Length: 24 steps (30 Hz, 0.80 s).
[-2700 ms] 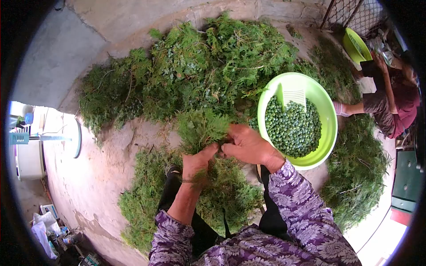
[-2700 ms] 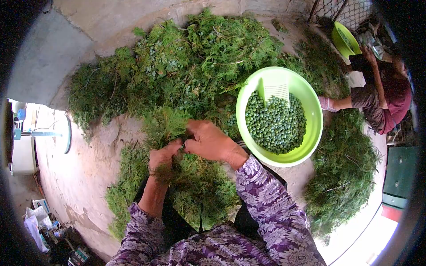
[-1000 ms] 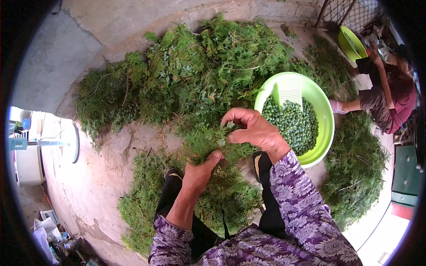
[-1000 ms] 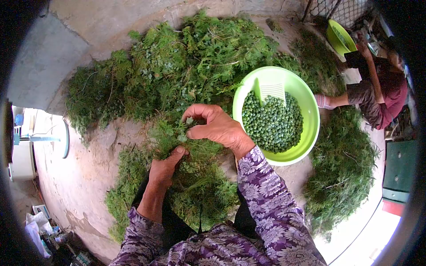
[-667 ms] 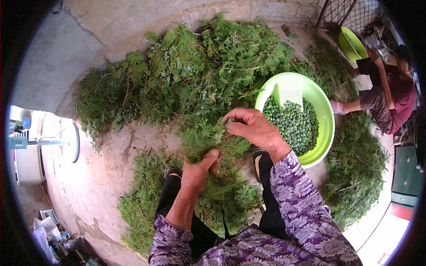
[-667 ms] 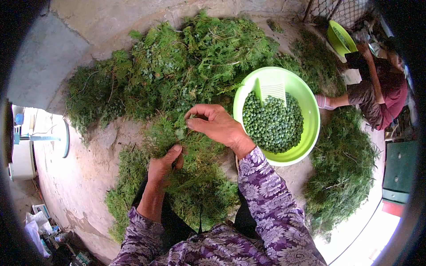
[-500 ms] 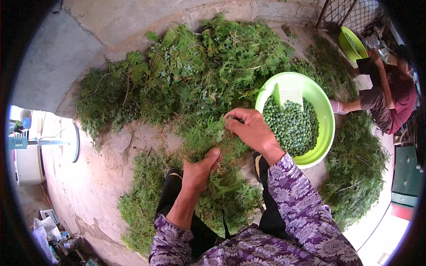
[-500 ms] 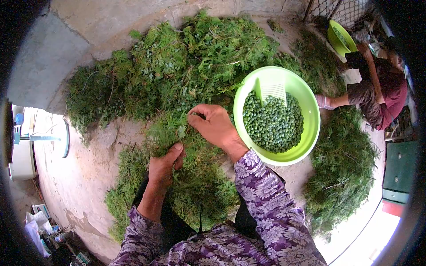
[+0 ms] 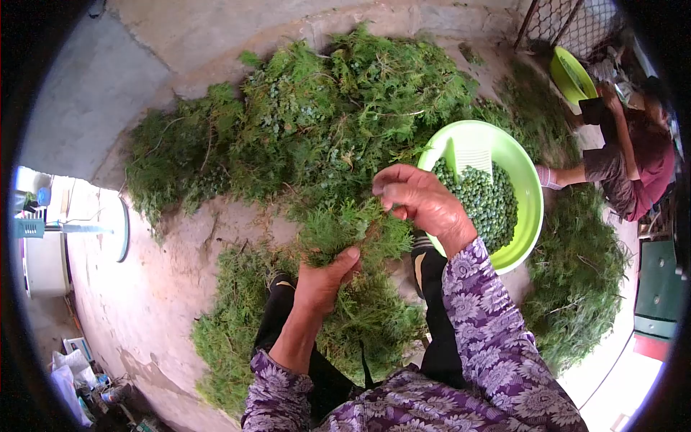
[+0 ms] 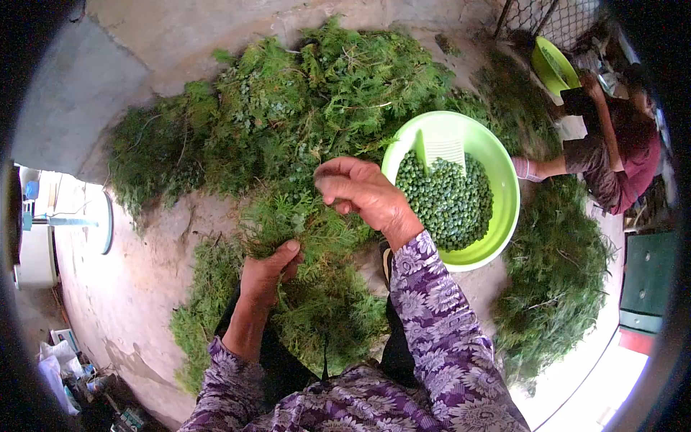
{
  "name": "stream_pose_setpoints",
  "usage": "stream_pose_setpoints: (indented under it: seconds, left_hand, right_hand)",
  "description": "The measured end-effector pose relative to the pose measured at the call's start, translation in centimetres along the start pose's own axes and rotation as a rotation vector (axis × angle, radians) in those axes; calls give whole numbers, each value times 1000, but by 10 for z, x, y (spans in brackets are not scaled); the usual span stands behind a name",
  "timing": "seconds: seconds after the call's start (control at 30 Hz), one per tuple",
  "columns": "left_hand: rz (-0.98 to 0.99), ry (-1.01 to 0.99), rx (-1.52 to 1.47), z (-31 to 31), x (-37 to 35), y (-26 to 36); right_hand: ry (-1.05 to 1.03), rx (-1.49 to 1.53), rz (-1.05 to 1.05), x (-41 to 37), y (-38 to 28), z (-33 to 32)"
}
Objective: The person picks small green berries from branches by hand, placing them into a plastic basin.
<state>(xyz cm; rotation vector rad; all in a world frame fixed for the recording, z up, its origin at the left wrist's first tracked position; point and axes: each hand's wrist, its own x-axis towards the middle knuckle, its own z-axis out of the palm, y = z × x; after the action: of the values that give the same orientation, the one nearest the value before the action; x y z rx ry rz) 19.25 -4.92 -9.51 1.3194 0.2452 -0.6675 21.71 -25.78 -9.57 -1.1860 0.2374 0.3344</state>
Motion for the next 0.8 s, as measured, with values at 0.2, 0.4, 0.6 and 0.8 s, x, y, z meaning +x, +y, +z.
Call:
stream_pose_setpoints:
  seconds: [0.2, 0.4, 0.6, 0.8]
  left_hand:
    - [20, -43, 19, 0, 1, -4]
    - [13, -68, 20, 0, 1, -1]
    - [-41, -15, -55, 1, -1, 2]
    - [-66, -13, -44, 0, 0, 0]
  right_hand:
    - [-223, -320, -34, -7, -2, 13]
    - [-222, -322, -72, -5, 4, 12]
    - [-171, -379, -111, -3, 6, 9]
    - [-84, -556, -169, 2, 14, 17]
